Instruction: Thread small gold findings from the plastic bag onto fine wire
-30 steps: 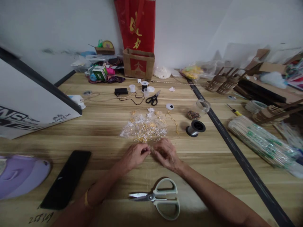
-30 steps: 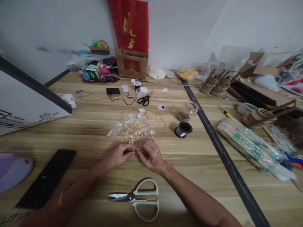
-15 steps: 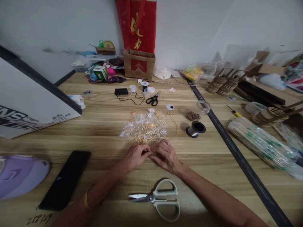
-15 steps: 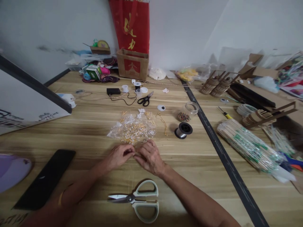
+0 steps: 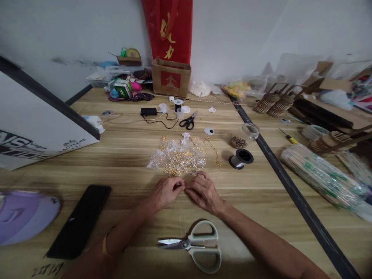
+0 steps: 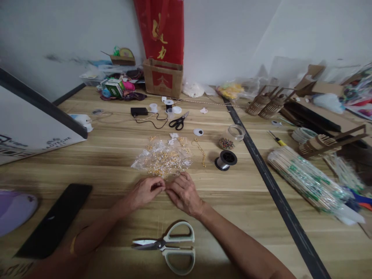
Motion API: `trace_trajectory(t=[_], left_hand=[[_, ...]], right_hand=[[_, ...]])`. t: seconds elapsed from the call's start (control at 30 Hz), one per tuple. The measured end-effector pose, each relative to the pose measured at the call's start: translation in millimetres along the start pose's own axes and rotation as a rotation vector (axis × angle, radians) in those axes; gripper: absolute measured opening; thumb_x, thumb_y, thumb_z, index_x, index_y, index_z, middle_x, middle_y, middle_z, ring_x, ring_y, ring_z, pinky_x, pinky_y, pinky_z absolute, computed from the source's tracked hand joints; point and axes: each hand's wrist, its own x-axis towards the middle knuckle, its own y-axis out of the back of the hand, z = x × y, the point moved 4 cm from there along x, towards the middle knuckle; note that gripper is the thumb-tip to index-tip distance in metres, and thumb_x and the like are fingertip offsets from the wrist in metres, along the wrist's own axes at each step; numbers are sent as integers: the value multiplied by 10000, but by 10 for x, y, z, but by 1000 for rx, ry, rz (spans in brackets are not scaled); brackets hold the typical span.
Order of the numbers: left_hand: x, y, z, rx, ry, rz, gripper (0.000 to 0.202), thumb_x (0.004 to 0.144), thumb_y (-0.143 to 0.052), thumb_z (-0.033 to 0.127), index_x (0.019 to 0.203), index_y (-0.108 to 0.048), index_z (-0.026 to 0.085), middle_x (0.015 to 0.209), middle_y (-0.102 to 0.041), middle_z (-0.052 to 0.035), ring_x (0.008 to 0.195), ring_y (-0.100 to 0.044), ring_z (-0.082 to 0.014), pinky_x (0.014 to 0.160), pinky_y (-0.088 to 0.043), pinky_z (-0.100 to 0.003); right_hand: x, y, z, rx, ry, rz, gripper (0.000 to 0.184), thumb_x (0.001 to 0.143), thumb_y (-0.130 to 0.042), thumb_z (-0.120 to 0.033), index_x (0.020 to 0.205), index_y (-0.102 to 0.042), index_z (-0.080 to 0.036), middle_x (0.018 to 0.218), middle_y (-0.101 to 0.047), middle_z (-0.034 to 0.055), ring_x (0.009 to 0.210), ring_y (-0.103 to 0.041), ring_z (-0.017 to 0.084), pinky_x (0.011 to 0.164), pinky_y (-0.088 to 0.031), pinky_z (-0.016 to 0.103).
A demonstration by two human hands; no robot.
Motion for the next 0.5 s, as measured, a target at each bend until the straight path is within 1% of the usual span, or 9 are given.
trace_trajectory(t=[0.3,0.5], left_hand=[[-1,-11,-24,-3,-24,0,109,794,-530,168,758,-632,180,719,-661,1,646,-564,-130,614,-392,-220],[9,-8,-31,12,-19,-3,116,790,-529,172,763,-642,179,717,-668,-3,644,-569,-131,625,-405,-222]], right_hand=[[-7,-16,5,-50,-1,-29,109,899,-483,-183,861,-586,-183,781,-608,31,774,-519,155,927,-364,405],[6,-9,1,-51,-2,-17,111,901,-472,-188,867,-577,-178,796,-599,39,781,-504,164,904,-378,397]])
